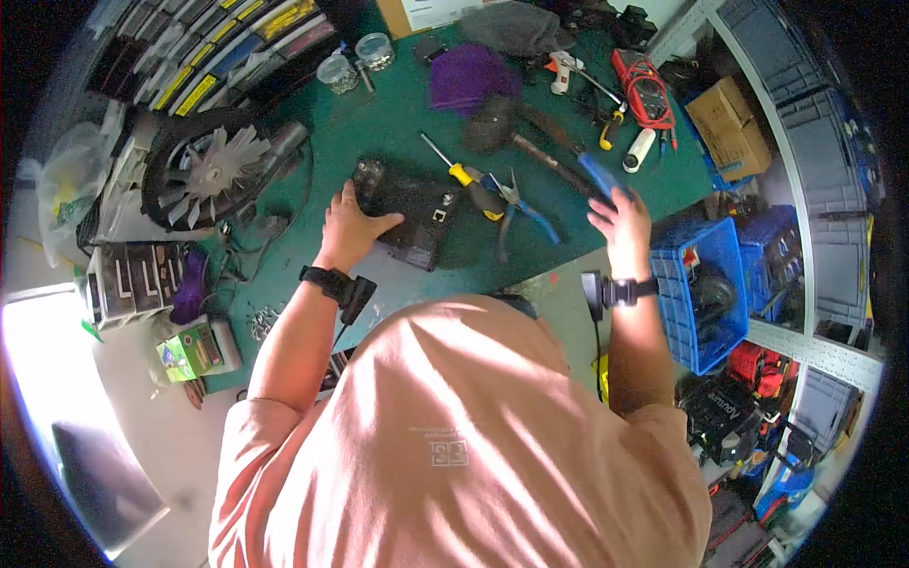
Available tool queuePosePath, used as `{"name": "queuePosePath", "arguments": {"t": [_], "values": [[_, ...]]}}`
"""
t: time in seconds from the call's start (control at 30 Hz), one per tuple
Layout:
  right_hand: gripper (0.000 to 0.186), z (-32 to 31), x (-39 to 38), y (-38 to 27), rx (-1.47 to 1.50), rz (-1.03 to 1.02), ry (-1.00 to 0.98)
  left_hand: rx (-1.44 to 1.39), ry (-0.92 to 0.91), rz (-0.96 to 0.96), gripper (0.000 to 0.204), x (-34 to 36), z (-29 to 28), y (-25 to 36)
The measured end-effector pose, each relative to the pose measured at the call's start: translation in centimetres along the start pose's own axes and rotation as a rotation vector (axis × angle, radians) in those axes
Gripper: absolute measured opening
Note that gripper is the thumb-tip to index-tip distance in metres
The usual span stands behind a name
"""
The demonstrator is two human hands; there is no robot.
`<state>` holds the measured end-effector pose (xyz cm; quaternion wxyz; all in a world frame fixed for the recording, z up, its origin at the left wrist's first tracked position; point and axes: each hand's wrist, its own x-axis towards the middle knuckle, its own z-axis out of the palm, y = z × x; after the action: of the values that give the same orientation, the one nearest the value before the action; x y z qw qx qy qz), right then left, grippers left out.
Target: The person disassembles a black electronic device using pliers and a hammer to remove a stuck component. They then separate the casing to reveal a blue circuit board, which they inspect and manipulate with a screwdriver. The person handles the device's metal casing and internal components throughout the process.
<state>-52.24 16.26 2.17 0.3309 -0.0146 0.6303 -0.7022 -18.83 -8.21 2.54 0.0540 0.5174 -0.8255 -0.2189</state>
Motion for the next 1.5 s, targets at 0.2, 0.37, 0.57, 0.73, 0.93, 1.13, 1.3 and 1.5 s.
{"name": "queuePosePath", "arguments": {"t": [0.2,0.37,0.57,0.73,0.93,1.13,1.3,1.5], "values": [[0.046,-2.0,-4.9,3.6,-0.865,-0.53,0.061,-0.434,-0.199,-0.139,0.066,1.2,-1.6,-5.7],[0.038,4.6,-7.3,5.8,-0.456,0.177,-0.693,-0.468,-0.094,-0.083,0.067,0.6,-0.3,-5.7],[0.045,11.9,-6.5,8.4,-0.33,0.511,-0.692,-0.408,-0.052,-0.074,0.068,0.3,-0.2,-5.6],[0.018,14.7,-6.3,8.9,-0.218,0.569,-0.591,-0.468,-0.063,-0.081,0.07,0.9,1.4,-7.0],[0.025,16.5,-6.1,9.4,-0.559,0.37,-0.605,-0.372,-0.037,-0.128,0.073,0.8,1.0,-6.1],[0.037,17.4,-6.3,10.0,-0.943,0.086,-0.676,-0.57,-0.047,-0.259,0.071,1.2,2.2,-7.6],[0.048,17.0,-6.2,9.5,-0.748,-0.093,-0.576,-0.752,-0.093,-0.346,0.057,-1.9,0.8,-4.9],[0.046,19.8,-8.3,4.5,-0.671,-0.724,-0.457,-1.234,-0.407,-0.618,0.034,-5.2,0.1,-3.0]]}}
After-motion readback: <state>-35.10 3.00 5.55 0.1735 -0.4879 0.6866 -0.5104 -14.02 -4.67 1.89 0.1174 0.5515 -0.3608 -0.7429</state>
